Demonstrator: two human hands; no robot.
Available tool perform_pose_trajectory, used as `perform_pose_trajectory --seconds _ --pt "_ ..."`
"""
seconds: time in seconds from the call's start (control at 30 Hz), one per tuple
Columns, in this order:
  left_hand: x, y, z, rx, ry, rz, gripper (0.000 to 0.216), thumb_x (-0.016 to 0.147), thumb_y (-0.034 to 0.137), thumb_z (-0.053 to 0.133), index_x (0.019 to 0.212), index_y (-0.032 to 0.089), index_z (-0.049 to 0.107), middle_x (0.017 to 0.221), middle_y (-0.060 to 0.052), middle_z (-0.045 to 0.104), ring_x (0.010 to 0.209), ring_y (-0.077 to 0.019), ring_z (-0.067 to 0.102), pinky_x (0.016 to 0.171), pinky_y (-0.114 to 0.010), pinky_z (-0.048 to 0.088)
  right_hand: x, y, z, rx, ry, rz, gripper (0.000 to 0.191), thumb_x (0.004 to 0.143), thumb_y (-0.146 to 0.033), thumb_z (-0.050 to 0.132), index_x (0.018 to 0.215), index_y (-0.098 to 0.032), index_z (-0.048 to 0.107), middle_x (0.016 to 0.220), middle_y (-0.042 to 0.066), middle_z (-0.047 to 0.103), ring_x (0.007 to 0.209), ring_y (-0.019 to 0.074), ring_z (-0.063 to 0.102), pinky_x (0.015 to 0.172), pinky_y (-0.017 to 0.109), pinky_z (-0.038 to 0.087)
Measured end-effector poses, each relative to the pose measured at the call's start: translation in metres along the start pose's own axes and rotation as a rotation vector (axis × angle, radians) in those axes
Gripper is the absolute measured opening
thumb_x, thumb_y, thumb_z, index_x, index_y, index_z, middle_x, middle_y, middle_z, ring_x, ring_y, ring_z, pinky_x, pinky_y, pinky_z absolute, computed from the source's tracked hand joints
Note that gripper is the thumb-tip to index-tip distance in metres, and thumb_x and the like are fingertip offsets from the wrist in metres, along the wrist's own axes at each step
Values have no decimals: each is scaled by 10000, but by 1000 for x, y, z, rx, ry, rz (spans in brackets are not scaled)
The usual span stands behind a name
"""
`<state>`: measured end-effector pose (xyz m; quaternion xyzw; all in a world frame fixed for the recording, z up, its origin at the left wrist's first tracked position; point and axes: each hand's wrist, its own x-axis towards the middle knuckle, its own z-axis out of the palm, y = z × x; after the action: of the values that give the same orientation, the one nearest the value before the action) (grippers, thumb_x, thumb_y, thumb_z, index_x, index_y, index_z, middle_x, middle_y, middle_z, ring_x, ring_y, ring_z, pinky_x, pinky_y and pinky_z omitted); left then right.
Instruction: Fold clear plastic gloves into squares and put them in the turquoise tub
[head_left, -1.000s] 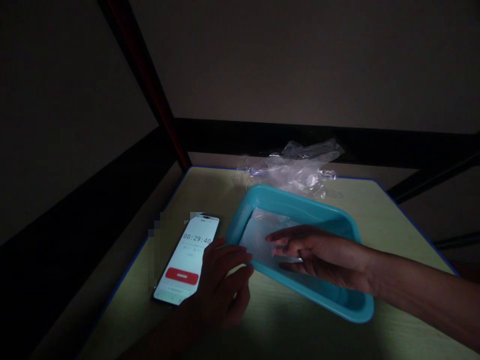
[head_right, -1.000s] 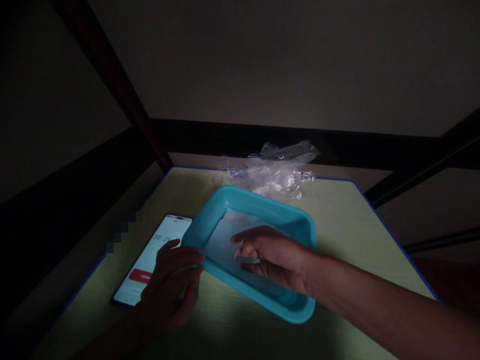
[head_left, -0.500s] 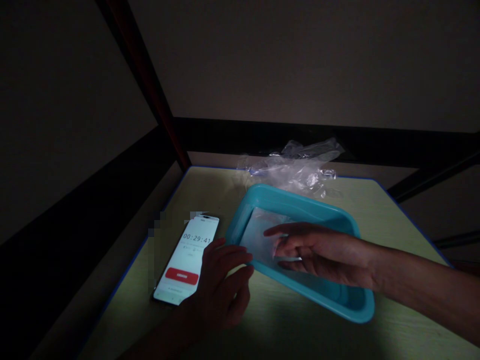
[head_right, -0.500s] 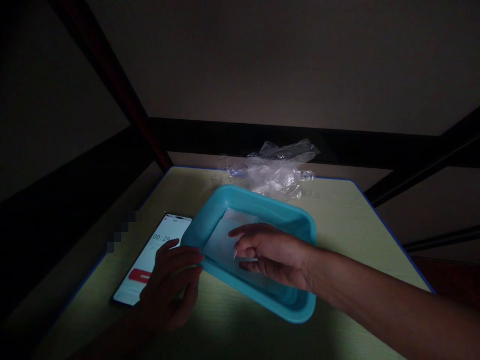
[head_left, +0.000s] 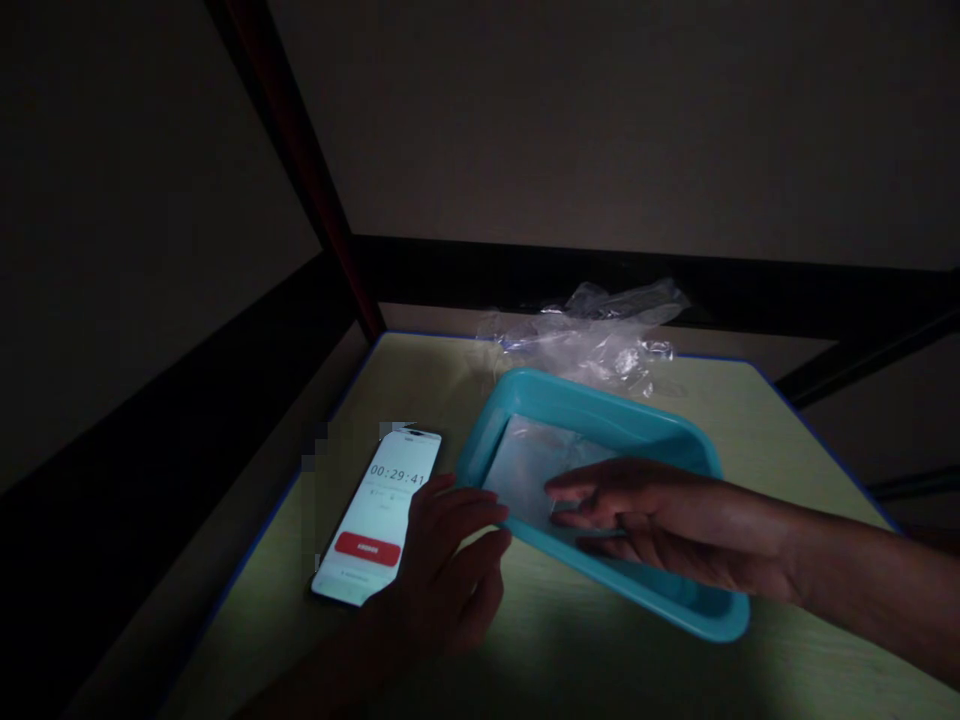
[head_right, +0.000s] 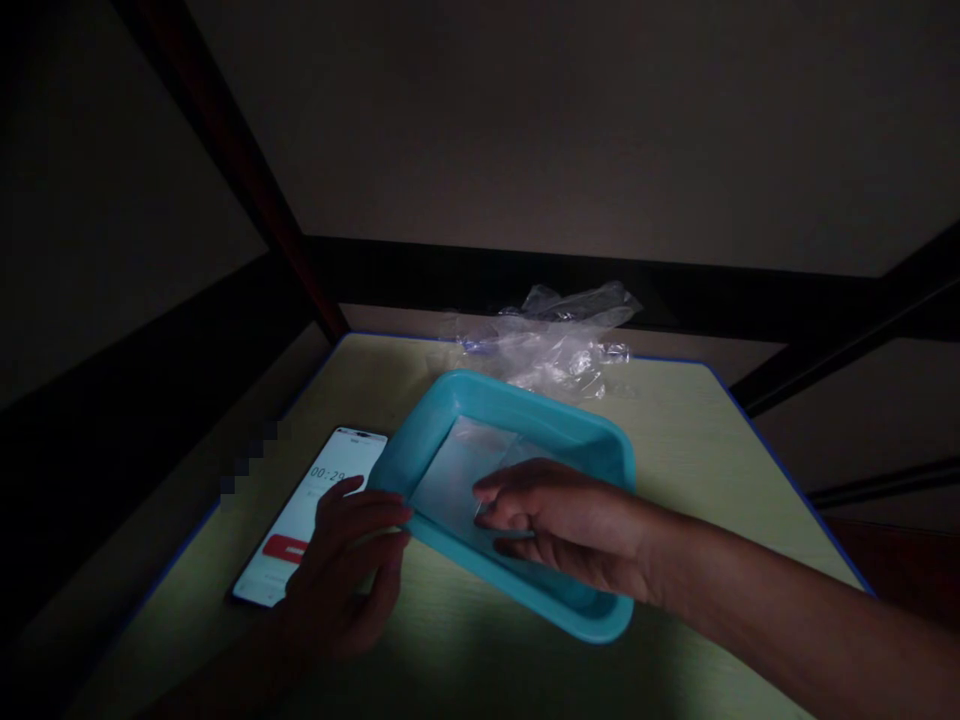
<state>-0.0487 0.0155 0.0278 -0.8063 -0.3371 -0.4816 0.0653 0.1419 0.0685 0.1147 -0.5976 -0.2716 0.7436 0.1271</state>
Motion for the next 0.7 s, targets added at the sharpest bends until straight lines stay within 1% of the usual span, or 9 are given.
perform_pose_trajectory --seconds 0.1,0.23,0.4,0.57,0.63,0.67,0.7 --pt "1 0 -1 -3 -3 0 205 738 -17 474 877 118 539 927 -64 590 919 -170 567 929 -392 402 1 -1 2 -25 -8 -14 239 729 -46 572 944 -143 610 873 45 643 966 143 602 875 269 459" --pt "2 0 -2 9 0 -1 208 734 -17 473 869 125 541 903 -61 604 899 -167 581 916 -388 415 6 -1 0 -59 -49 -34 252 730 -48 554 952 -154 612 883 38 645 994 138 594 920 291 447" --pt "3 0 -2 22 25 1 190 742 0 472 853 137 542 859 -55 626 862 -163 597 887 -387 440 6 -2 -1 -81 -39 -31 292 714 -58 573 988 -152 605 933 51 653 940 132 615 876 269 470" --pt "3 1 -3 30 7 -1 197 739 2 471 861 139 545 848 -57 636 862 -170 603 877 -394 454 -2 -6 -13 -169 -73 -46 307 692 -122 638 995 -165 612 1087 71 629 963 149 611 830 251 488" --pt "3 1 -3 31 8 3 198 738 3 471 862 139 543 850 -56 635 861 -168 603 879 -391 453 -3 -9 -22 -289 -115 -132 271 689 -152 641 959 -171 623 1093 68 628 979 167 608 839 263 489" --pt "3 1 -3 33 10 7 197 738 4 470 862 138 542 849 -56 635 860 -167 604 879 -389 453 -3 -12 -27 -387 -137 -206 231 694 -157 629 925 -172 627 1054 66 642 974 181 611 838 277 490" --pt "4 1 -3 34 12 10 196 738 4 469 861 137 542 849 -57 636 861 -167 605 879 -389 452 -2 -14 -32 -509 -142 -311 186 706 -154 606 890 -174 626 1000 65 655 958 196 615 827 292 492"
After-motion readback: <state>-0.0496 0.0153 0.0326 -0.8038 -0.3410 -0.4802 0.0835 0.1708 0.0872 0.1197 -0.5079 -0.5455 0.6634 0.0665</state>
